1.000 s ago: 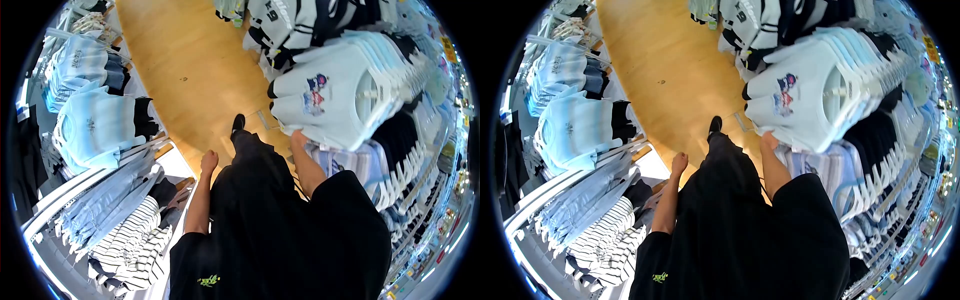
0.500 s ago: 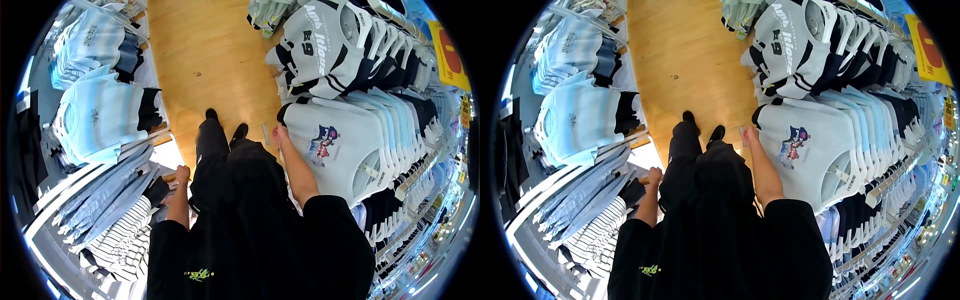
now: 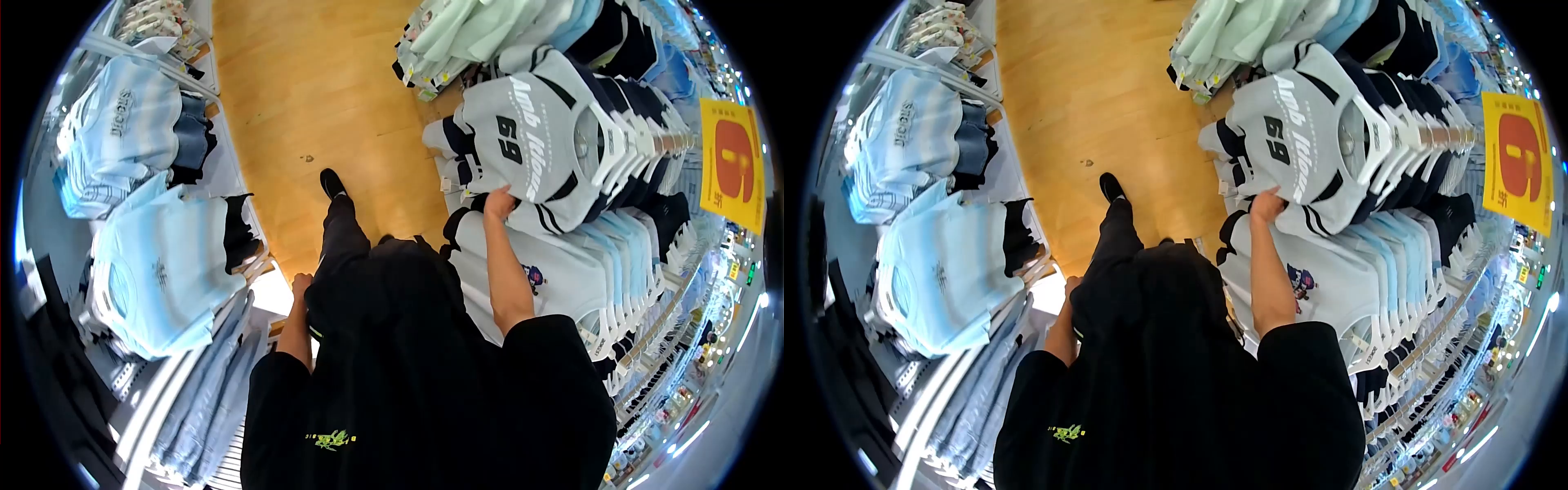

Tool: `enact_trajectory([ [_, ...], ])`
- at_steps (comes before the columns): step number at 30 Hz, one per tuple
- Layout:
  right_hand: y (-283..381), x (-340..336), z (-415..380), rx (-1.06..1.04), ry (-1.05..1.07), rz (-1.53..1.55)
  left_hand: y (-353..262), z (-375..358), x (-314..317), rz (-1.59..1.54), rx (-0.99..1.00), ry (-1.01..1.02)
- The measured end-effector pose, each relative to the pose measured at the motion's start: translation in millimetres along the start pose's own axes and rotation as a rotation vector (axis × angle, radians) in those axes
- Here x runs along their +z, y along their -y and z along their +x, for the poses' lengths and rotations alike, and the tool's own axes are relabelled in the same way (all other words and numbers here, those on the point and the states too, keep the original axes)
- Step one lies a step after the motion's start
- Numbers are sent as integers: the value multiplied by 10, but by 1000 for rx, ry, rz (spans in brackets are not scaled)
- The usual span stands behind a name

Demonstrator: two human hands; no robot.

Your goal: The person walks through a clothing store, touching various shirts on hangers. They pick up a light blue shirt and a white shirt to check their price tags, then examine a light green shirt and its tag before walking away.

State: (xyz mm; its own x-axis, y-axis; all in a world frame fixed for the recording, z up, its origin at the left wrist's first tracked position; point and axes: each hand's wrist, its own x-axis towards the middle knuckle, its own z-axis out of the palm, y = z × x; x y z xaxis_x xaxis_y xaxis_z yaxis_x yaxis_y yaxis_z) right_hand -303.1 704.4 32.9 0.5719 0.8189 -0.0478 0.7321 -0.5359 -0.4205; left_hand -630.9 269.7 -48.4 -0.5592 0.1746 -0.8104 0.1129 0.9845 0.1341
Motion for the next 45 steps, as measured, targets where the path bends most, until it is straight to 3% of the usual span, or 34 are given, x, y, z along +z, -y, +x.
enact_trajectory([
  [1, -48, 13, 3, -60, -13, -29, 10, 209, -92, 10, 5, 0],
  [3, -88, 59, -44, 107, -147, -147, -134, 326, -432, -22, 31, 12],
  [6, 52, -76, -179, 265, -35, -326, 110, 1246, -637, 61, 98, 41],
  [8, 46, 196, -163, 256, -31, -414, 236, 1699, -712, 335, 378, -167],
  [9, 45, 258, -183, 388, 216, -328, 36, 1635, -1074, 146, 421, 38],
  [10, 3, 276, -243, 528, 461, -241, -177, 1683, -1224, -219, 94, 23],
  [12, 0, 512, -252, 787, 941, -9, -770, 1626, -1724, -159, 34, 4],
  [13, -148, 952, -154, 751, 873, 23, -774, 1953, -1728, -94, 281, -117],
  [14, 126, 1108, -204, 740, 875, 24, -711, 2281, -1676, -24, 519, -237],
  [16, 779, 1411, -467, 45, 771, 470, -1189, 2376, -1874, -137, 382, -280],
  [17, 1194, 1485, -413, -38, 780, 289, -1465, 2277, -2050, -166, 372, -186],
  [18, 1539, 1584, -424, -278, 576, 263, -1721, 2195, -2182, -196, 364, -96],
  [19, 1847, 1714, -368, -343, 428, 269, -1858, 2298, -2152, -222, 366, -88],
  [22, 2943, 1814, -231, -414, 308, 481, -2404, 2140, -2394, -391, 326, -27],
  [23, 3150, 1921, -85, -368, 307, 425, -2509, 2100, -2491, -392, 323, -43],
  [26, 3784, 1924, 33, -239, 190, 92, -2648, 2217, -2712, -538, 264, 59],
  [28, 3849, 2055, 147, -70, 49, -227, -2579, 2375, -2827, -560, 199, 38],
  [30, 3805, 2140, 209, 30, 57, -553, -2398, 2461, -3009, -538, 83, -21],
  [31, 3855, 1964, 199, -494, 335, -735, -2327, 2498, -3061, -496, 27, -64],
  [34, 3456, 2398, 502, -402, 184, -912, -2011, 2524, -3166, -555, -107, -72],
  [35, 3729, 2137, 333, -383, 204, -805, -2021, 2514, -3244, -576, -205, -73],
  [36, 3901, 2072, 245, -112, 260, -603, -2069, 2568, -3319, -597, -294, -66],
  [37, 4514, 1767, -72, 519, 152, -250, -2088, 2640, -3385, -619, -311, -83],
  [38, 4121, 2057, 157, 436, 287, -113, -2042, 2708, -3416, -559, -173, -201],
  [39, 3762, 2302, 401, -133, 614, -437, -1972, 2747, -3421, -493, -40, -312],
  [40, 3541, 2501, 639, -730, 909, -751, -1626, 3296, -3086, -660, -174, -496],
  [41, 3546, 2700, 700, -833, 1016, -854, -1977, 3012, -3475, -861, -187, -460],
  [42, 3753, 2893, 610, -782, 1081, -891, -2384, 2671, -3919, -1060, -209, -432],
  [45, 4509, 3590, 433, -731, 1207, -786, -2835, 2639, -4542, -1303, -201, -548],
])
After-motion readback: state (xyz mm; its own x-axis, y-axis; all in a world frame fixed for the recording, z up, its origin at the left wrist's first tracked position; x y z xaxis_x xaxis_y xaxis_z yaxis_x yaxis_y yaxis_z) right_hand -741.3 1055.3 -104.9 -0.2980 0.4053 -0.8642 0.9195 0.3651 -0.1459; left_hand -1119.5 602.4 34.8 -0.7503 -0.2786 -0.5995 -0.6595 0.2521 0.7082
